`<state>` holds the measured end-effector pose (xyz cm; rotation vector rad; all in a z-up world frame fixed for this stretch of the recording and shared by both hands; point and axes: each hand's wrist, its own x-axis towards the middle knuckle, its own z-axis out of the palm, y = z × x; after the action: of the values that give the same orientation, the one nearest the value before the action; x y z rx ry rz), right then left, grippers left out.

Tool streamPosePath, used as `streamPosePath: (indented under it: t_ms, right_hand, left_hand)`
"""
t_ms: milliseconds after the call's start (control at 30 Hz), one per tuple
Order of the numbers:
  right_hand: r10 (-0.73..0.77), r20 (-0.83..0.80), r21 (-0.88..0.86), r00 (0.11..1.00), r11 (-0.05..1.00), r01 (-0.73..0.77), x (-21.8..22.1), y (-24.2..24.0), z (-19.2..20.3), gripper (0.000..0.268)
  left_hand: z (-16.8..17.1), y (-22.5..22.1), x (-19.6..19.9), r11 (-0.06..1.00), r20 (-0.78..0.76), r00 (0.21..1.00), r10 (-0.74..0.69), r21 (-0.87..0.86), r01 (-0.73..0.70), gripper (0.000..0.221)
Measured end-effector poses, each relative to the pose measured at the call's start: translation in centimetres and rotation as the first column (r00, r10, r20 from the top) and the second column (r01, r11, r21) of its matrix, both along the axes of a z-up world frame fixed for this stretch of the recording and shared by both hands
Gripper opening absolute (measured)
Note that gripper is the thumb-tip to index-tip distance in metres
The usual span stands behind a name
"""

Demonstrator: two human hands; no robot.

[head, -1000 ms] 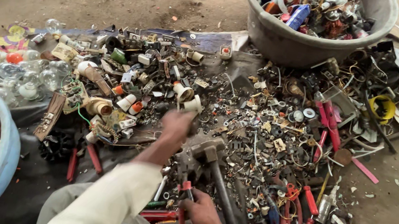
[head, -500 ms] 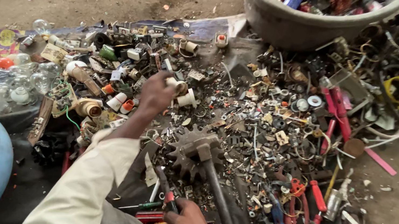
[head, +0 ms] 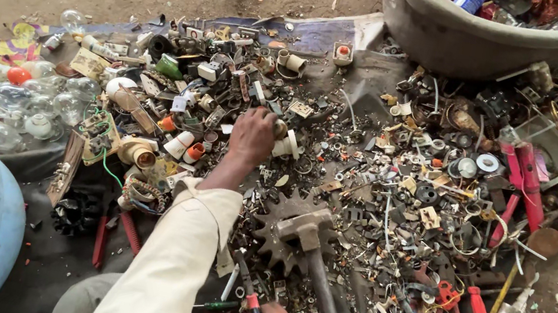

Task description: The person dismantles various electronic and mechanical components by hand, using a hammer, pliers, and a screwdriver to separate different materials from a large pile of scrap parts.

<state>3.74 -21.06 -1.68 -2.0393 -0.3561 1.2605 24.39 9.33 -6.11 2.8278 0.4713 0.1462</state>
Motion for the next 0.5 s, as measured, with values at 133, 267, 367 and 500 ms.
streamPosePath:
  t_ms: [133,267,367,500]
  right_hand:
    - [0.051,-0.01,-0.042,0.999,0.998,-0.051,-0.2,-0.1,-1.3,0.036]
    - [0.043,-0.042,0.029,0.998,0.999,-0.042,-0.9,-0.8,-2.7,0.036]
    - [0.105,-0.063,0.034,0.992,0.994,-0.103,-1.3,-0.9,-5.1,0.039]
    - [0.113,-0.027,0.07,0.993,0.991,-0.111,-2.4,-1.5,-9.1,0.037]
  left_hand:
    - [0.1,-1.4,-4.4,0.987,0.069,0.997,0.023,-0.159,-0.011,0.025]
    - [2.9,1.2,-10.3,0.976,0.115,0.991,-0.072,-0.196,0.094,0.027]
    - [7.6,3.5,-11.4,0.971,-0.352,0.936,-0.025,-0.232,-0.061,0.031]
    - [10.9,4.3,-8.6,0.964,-0.542,0.836,-0.082,-0.257,-0.073,0.06]
